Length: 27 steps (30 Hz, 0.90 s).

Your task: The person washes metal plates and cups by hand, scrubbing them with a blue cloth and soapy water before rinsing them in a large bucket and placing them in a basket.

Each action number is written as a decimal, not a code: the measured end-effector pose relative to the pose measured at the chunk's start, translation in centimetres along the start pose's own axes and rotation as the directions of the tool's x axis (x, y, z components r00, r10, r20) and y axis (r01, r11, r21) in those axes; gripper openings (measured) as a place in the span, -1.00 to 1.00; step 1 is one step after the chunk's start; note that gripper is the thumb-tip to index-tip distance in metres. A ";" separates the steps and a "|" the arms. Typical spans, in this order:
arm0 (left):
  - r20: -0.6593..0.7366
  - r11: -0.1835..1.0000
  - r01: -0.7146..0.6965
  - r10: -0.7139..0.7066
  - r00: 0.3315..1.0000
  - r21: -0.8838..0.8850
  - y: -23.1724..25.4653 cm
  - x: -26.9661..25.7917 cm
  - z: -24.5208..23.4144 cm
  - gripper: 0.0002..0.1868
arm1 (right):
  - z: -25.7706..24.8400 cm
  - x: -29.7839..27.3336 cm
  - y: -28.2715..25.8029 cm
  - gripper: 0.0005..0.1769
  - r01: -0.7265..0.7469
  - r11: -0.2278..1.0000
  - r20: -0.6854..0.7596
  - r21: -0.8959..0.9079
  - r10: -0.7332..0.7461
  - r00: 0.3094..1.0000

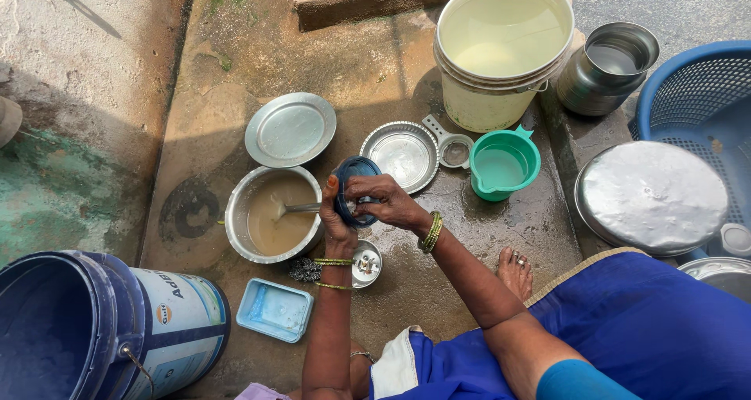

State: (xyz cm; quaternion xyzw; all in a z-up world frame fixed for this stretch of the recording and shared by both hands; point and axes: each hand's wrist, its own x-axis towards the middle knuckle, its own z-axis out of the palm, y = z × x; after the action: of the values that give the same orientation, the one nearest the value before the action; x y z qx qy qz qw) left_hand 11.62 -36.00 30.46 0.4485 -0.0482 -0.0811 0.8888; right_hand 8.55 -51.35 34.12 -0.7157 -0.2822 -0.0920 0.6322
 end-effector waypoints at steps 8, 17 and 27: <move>-0.113 0.984 0.175 -0.171 0.979 0.028 -1.4 -0.2 0.5 -0.25 | 1.6 0.1 0.1 -0.75 0.060 0.924 -0.448 -0.377 -0.238 0.862; -0.046 0.906 -0.111 0.141 0.989 0.409 3.0 -1.5 3.4 -0.30 | 2.1 0.8 0.0 -0.77 0.010 0.865 -0.150 -0.501 -0.098 0.984; 0.050 0.853 -0.222 0.225 0.973 0.473 2.5 -1.9 4.4 -0.22 | 0.8 0.2 0.6 -0.65 -0.033 0.907 -0.203 0.419 0.129 0.971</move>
State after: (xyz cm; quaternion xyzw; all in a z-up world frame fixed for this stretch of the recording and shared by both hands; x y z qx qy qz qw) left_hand 9.27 -37.66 35.05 0.6443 -0.1154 0.0383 0.7551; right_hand 8.85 -50.54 33.57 -0.5619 -0.1911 -0.0848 0.8004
